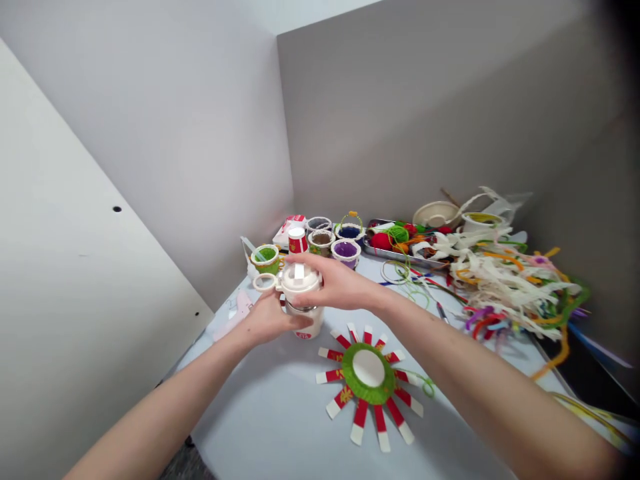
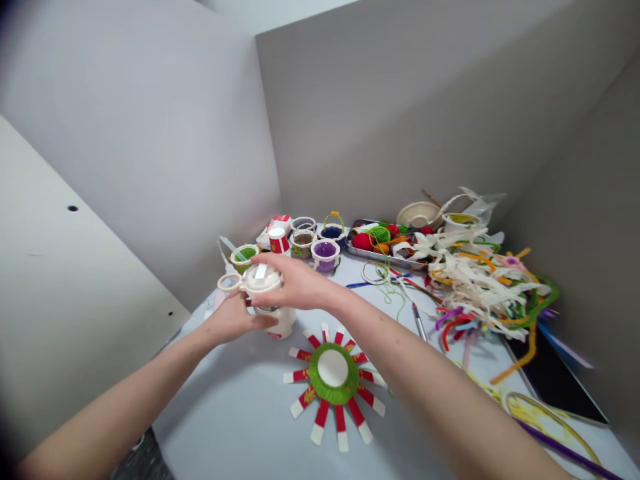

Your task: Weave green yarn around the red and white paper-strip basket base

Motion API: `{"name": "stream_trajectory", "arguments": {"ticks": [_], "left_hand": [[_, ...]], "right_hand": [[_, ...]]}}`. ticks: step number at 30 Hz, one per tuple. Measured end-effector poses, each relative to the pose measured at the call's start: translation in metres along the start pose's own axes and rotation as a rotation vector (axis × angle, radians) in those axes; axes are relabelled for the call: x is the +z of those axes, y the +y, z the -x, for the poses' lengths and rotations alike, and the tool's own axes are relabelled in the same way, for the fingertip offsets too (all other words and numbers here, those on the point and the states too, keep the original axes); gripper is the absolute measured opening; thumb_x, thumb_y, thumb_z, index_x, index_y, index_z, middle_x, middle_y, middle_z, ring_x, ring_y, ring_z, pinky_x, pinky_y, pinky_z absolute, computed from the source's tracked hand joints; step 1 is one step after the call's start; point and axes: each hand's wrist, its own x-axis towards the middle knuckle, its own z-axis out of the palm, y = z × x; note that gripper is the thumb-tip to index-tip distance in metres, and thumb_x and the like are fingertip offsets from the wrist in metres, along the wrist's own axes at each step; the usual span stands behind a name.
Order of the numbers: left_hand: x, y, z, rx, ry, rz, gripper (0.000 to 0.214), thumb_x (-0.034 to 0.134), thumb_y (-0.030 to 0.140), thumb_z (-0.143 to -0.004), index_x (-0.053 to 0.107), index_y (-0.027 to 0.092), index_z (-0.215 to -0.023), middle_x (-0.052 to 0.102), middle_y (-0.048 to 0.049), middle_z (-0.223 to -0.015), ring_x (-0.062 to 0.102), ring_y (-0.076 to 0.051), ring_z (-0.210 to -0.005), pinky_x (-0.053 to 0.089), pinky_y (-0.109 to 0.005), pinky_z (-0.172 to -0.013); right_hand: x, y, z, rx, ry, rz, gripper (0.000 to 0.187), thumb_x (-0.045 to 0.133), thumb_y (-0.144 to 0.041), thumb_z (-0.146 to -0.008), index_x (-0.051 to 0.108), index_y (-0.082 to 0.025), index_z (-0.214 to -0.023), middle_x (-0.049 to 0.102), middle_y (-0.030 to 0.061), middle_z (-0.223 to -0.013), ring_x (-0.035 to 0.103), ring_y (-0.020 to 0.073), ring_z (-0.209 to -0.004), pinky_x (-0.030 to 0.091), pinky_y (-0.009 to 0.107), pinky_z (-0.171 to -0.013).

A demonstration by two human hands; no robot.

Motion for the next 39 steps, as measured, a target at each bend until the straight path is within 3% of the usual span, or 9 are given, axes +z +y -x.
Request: {"name": "stream_trajectory", "arguments": {"ticks": [12, 18, 20, 23, 27, 30, 34, 36, 39], "left_hand": [[0.009, -0.02, 0.0, -0.067, -0.001, 0.1, 0.067, 0.085, 0.03, -0.061, 0.068, 0.029, -0.126, 0.074, -0.0069, -0.13, 0.07, -0.039, -0.119, 0.061, -0.051, -0.099], [0.017, -0.032, 0.002, 0.01, 0.039, 0.147, 0.078, 0.085, 0.031, -0.065, 0.058, 0.03, -0.138, 0.069, -0.007, -0.141, 0.064, -0.039, -0.133, 0.055, -0.051, -0.11], [0.018, -0.035, 0.003, 0.025, 0.036, 0.144, 0.082, 0.087, 0.035, -0.066, 0.056, 0.029, -0.141, 0.068, -0.0088, -0.142, 0.063, -0.039, -0.134, 0.055, -0.05, -0.11], [0.018, -0.036, 0.005, 0.001, 0.04, 0.122, 0.083, 0.089, 0.039, -0.065, 0.055, 0.025, -0.139, 0.067, -0.0112, -0.143, 0.063, -0.039, -0.133, 0.054, -0.048, -0.109], [0.018, -0.03, 0.006, -0.054, 0.054, 0.123, 0.076, 0.086, 0.034, -0.063, 0.058, 0.024, -0.133, 0.068, -0.0106, -0.14, 0.063, -0.039, -0.131, 0.054, -0.048, -0.107], [0.019, -0.028, 0.006, -0.08, 0.049, 0.142, 0.075, 0.087, 0.033, -0.062, 0.058, 0.024, -0.131, 0.071, -0.0092, -0.134, 0.066, -0.038, -0.125, 0.057, -0.048, -0.102], [0.021, -0.031, 0.007, -0.031, 0.045, 0.161, 0.063, 0.088, 0.032, -0.064, 0.062, 0.027, -0.122, 0.074, -0.0048, -0.126, 0.068, -0.037, -0.121, 0.058, -0.047, -0.099], [0.021, -0.032, 0.008, -0.023, 0.042, 0.173, 0.056, 0.089, 0.033, -0.065, 0.063, 0.026, -0.115, 0.075, -0.004, -0.121, 0.069, -0.036, -0.118, 0.058, -0.046, -0.098], [0.021, -0.031, 0.01, -0.063, 0.056, 0.174, 0.062, 0.09, 0.034, -0.064, 0.062, 0.025, -0.119, 0.074, -0.0059, -0.124, 0.069, -0.036, -0.118, 0.059, -0.045, -0.095]], "right_hand": [[0.0, 0.018, -0.002, -0.096, -0.081, -0.005, 0.073, 0.083, -0.031, -0.083, 0.054, -0.024, -0.149, 0.061, 0.0087, -0.154, 0.06, 0.0243, -0.138, 0.048, 0.039, -0.115], [0.043, -0.01, 0.012, 0.143, 0.319, 0.465, 0.074, 0.078, -0.046, -0.09, 0.051, -0.015, -0.152, 0.067, 0.0218, -0.137, 0.063, 0.0374, -0.129, 0.051, 0.052, -0.105], [0.041, -0.026, 0.021, 0.23, 0.24, 0.565, 0.084, 0.077, -0.051, -0.091, 0.043, -0.014, -0.158, 0.072, 0.0211, -0.124, 0.068, 0.0383, -0.116, 0.055, 0.051, -0.095], [0.013, -0.044, 0.027, 0.338, 0.019, 0.579, 0.087, 0.076, -0.05, -0.09, 0.041, -0.016, -0.162, 0.076, 0.015, -0.109, 0.073, 0.0355, -0.099, 0.058, 0.045, -0.081], [-0.031, -0.049, 0.017, 0.119, -0.086, 0.591, 0.098, 0.087, -0.029, -0.074, 0.045, -0.031, -0.163, 0.053, 0.0128, -0.157, 0.061, 0.0374, -0.133, 0.058, 0.042, -0.095], [-0.031, -0.054, -0.001, 0.05, -0.3, 0.587, 0.082, 0.077, -0.015, -0.079, 0.055, -0.036, -0.156, 0.058, 0.007, -0.153, 0.069, 0.0283, -0.122, 0.059, 0.033, -0.088], [-0.004, -0.072, -0.016, 0.247, -0.18, 0.84, 0.035, 0.076, -0.035, -0.092, 0.075, -0.015, -0.12, 0.076, 0.0163, -0.103, 0.075, 0.0332, -0.092, 0.056, 0.04, -0.076], [-0.001, -0.078, -0.019, 0.33, -0.111, 0.898, 0.04, 0.076, -0.044, -0.092, 0.074, -0.012, -0.117, 0.076, 0.0182, -0.097, 0.075, 0.0363, -0.091, 0.055, 0.042, -0.077], [-0.015, -0.08, -0.022, 0.217, -0.142, 0.878, 0.066, 0.079, -0.047, -0.087, 0.062, -0.018, -0.144, 0.073, 0.0171, -0.124, 0.07, 0.0387, -0.114, 0.055, 0.043, -0.087]]}}
